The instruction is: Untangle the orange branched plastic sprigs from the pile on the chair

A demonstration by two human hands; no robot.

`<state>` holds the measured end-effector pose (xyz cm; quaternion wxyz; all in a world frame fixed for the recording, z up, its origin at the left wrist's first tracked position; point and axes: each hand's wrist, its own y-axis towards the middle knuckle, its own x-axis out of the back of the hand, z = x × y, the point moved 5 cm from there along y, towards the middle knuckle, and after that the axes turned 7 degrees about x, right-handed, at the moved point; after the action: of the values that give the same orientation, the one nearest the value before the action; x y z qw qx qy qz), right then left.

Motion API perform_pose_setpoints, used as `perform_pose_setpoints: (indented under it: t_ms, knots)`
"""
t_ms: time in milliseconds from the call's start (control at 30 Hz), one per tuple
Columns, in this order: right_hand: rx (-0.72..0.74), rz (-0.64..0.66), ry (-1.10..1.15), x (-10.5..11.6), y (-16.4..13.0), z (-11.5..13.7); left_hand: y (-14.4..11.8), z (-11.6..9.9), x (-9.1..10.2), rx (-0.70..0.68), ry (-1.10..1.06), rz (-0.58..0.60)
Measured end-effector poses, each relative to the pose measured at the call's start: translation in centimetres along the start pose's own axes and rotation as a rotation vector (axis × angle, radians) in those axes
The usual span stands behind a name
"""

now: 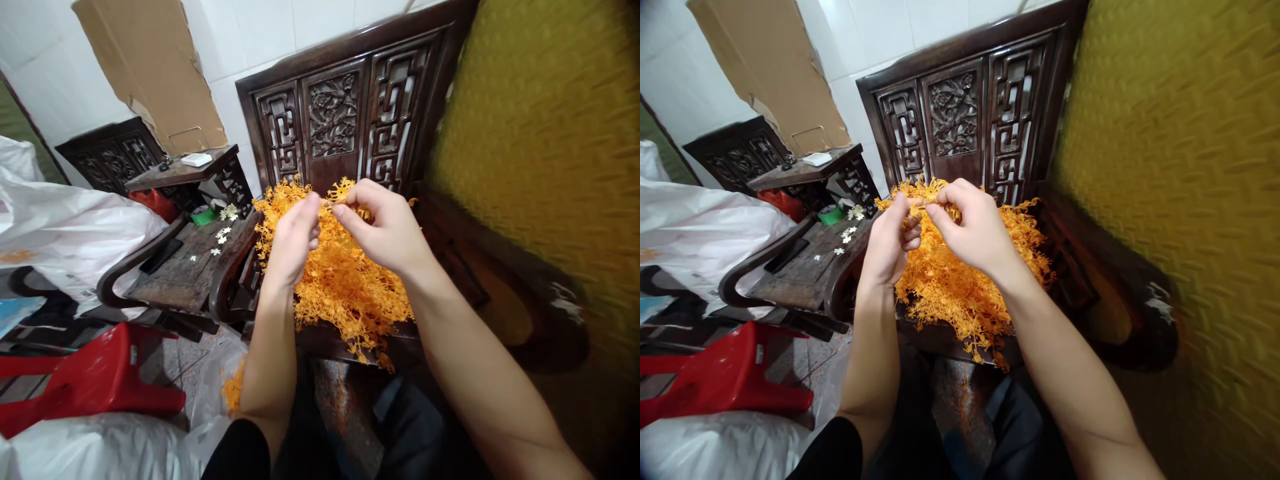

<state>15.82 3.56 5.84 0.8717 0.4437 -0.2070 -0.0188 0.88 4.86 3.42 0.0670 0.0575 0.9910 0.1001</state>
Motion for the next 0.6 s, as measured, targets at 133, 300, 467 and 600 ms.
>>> perform_pose_setpoints:
  t_ms: [133, 300, 467, 600]
  knots:
    - [-0.029, -0.093, -0.012, 0.4, 0.0, -0.9, -1.0, -1.1, 0.3, -0.292, 0.313, -0.181]
    - [-0.111, -0.208, 0.023, 0.2, -0.2, -1.5, -1.7, -1.3, -0.3, -0.442, 0.410, -0.329]
    - [-0.140, -0.247, 0.054, -0.4, -0.1, -2.2, -1.9, -1.3, -0.9, -0.520, 0.421, -0.359]
    - [-0.126, -0.358, 0.001, 2.6, 0.4, -6.8, -3.2, -3.2, 1.0, -0.555, 0.280, -0.486]
